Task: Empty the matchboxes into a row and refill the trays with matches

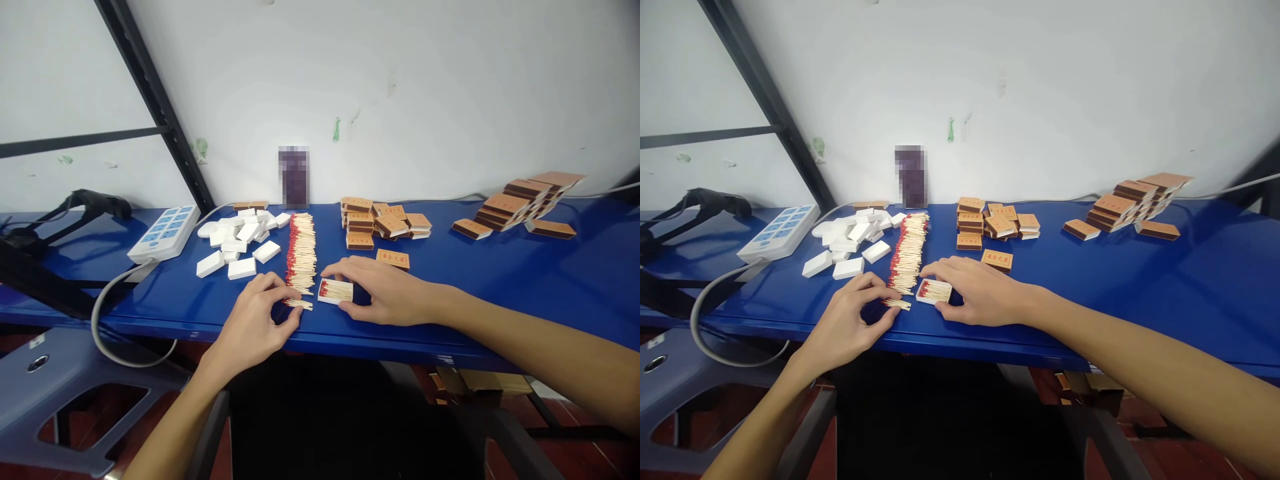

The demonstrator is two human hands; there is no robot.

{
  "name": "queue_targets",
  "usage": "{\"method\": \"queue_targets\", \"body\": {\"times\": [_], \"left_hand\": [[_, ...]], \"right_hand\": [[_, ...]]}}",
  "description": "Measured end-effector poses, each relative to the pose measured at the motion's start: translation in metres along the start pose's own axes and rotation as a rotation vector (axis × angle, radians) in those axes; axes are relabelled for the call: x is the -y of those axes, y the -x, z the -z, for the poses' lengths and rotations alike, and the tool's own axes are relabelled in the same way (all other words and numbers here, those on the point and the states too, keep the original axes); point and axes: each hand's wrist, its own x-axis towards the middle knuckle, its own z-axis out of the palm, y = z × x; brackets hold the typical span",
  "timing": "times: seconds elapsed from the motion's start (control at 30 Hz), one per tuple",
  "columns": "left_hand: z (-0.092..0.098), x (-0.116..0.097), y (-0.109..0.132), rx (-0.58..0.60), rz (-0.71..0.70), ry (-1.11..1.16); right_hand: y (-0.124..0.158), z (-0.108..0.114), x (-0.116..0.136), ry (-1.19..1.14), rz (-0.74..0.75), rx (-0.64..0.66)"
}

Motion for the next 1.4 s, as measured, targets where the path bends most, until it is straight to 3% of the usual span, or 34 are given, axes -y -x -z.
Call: {"method": "queue_targets", "body": {"times": [0.9, 1.4], "left_hand": [[0.0012, -0.0007, -0.0007, 0.007, 0.004, 0.019], [-0.0028, -0.0043, 0.0008, -0.037, -0.025, -0.105]], "right_hand": [[0.0009, -0.0006, -0.0027, 0.021, -0.008, 0.021], [0.0020, -0.0021, -0.0047, 0.040, 0.001, 0.009]]}}
